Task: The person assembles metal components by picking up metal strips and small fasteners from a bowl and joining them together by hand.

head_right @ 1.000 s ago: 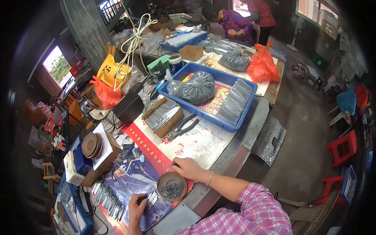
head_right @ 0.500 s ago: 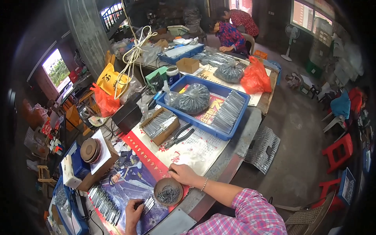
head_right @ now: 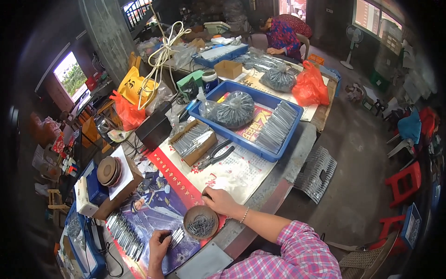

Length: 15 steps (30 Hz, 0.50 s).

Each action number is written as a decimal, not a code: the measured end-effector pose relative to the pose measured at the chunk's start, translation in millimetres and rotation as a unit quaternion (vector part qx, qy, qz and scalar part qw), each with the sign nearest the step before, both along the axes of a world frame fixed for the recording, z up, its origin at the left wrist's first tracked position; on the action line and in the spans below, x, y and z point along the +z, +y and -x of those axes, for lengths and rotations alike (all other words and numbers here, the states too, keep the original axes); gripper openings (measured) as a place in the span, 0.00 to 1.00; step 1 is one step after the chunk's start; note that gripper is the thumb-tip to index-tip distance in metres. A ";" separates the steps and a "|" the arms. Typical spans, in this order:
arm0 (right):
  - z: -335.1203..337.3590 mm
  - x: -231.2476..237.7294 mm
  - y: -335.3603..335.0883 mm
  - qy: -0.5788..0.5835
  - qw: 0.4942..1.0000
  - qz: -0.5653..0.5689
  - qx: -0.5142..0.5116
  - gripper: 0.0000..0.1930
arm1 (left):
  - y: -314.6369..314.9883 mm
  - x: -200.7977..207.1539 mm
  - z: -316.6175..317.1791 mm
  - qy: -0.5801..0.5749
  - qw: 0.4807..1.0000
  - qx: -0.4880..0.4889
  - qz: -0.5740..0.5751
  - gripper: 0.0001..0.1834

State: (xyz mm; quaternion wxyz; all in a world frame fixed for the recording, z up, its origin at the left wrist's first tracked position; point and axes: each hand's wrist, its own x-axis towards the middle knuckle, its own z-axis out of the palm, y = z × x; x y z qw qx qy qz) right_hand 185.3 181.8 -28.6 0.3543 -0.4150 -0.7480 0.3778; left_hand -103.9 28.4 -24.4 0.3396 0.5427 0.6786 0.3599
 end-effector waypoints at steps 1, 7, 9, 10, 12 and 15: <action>1.7 -6.0 0.8 -0.003 1.000 -0.019 -0.003 0.10 | -0.9 2.3 -0.2 0.008 1.000 0.001 0.003 0.10; 3.9 2.1 2.0 -0.005 1.000 0.008 0.005 0.10 | -3.0 5.2 0.0 0.011 1.000 0.003 -0.004 0.10; 3.7 -0.9 2.2 -0.009 1.000 0.008 0.005 0.10 | 0.3 14.4 -5.3 0.016 1.000 0.000 -0.003 0.11; 3.6 -2.0 2.7 -0.012 1.000 0.008 0.000 0.11 | 0.7 11.4 -3.9 0.016 1.000 0.004 -0.002 0.11; 4.7 -3.0 2.0 -0.019 1.000 0.006 0.010 0.11 | -0.8 5.8 -0.8 0.002 1.000 0.006 0.010 0.11; 4.9 -3.1 2.3 -0.034 0.999 -0.002 0.025 0.11 | -1.6 10.3 -1.5 0.034 0.999 -0.014 -0.015 0.11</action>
